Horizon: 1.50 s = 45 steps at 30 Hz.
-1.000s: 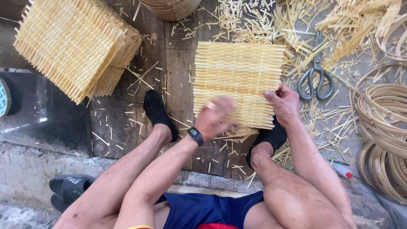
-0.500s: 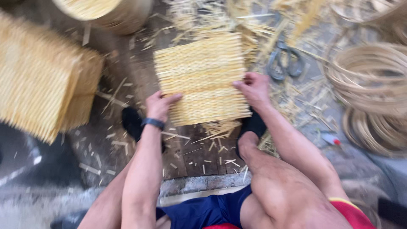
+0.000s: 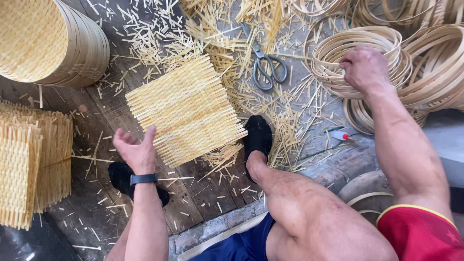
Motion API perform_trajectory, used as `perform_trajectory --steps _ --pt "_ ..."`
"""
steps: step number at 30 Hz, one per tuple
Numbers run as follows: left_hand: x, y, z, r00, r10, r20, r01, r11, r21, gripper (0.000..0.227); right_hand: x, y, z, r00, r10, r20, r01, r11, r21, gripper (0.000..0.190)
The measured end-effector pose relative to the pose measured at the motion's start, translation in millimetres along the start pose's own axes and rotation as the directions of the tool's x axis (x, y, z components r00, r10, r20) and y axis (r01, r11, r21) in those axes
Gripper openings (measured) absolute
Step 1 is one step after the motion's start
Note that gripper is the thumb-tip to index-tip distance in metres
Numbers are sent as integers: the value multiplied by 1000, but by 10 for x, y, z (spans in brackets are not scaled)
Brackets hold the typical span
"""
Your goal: The person sits on the floor and repeatedly trims the edges of round bamboo baskets using shears. They place a wooden block inside each basket to hold it steady, cut the excess bamboo strips, and then stack the finished baskets.
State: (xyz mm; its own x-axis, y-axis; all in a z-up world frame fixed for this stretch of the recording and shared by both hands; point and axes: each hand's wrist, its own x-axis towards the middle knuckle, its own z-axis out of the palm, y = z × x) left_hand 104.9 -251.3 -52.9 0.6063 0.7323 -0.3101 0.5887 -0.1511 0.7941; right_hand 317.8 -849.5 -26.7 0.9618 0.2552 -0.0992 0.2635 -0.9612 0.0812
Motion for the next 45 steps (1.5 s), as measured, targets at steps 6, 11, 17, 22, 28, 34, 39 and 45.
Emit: perform_trajectory --steps 6,11,17,22,28,34,39,45 --pt "-166 333 -237 933 319 -168 -325 946 -4 75 -366 33 -661 940 64 -335 -20 991 135 5" --pt "-645 1024 82 706 708 -16 -708 704 -57 22 -454 -543 -1517 930 299 -213 65 437 897 6" --pt "-1700 1937 807 657 709 256 -230 512 -828 42 -543 -2222 -2485 960 -195 -201 261 359 896 14" --pt "-1600 1988 150 761 500 413 100 538 -837 33 -575 -2798 -3153 449 -649 -615 806 591 -35 33" --pt "-1335 1736 -433 634 399 663 336 630 -701 35 -497 -3141 -2975 361 -712 -602 926 350 141 21" --pt "-1035 1882 -550 471 217 855 399 812 -426 87 -555 -3462 -2790 250 -792 -557 967 236 99 23" --pt "-1088 1771 -419 611 128 781 379 819 -431 82 -628 -3616 -2584 299 -772 -560 925 380 -29 15" --pt "-1051 1611 -304 668 67 741 484 718 -501 85 -609 -3706 -2333 378 -693 -613 891 452 38 15"
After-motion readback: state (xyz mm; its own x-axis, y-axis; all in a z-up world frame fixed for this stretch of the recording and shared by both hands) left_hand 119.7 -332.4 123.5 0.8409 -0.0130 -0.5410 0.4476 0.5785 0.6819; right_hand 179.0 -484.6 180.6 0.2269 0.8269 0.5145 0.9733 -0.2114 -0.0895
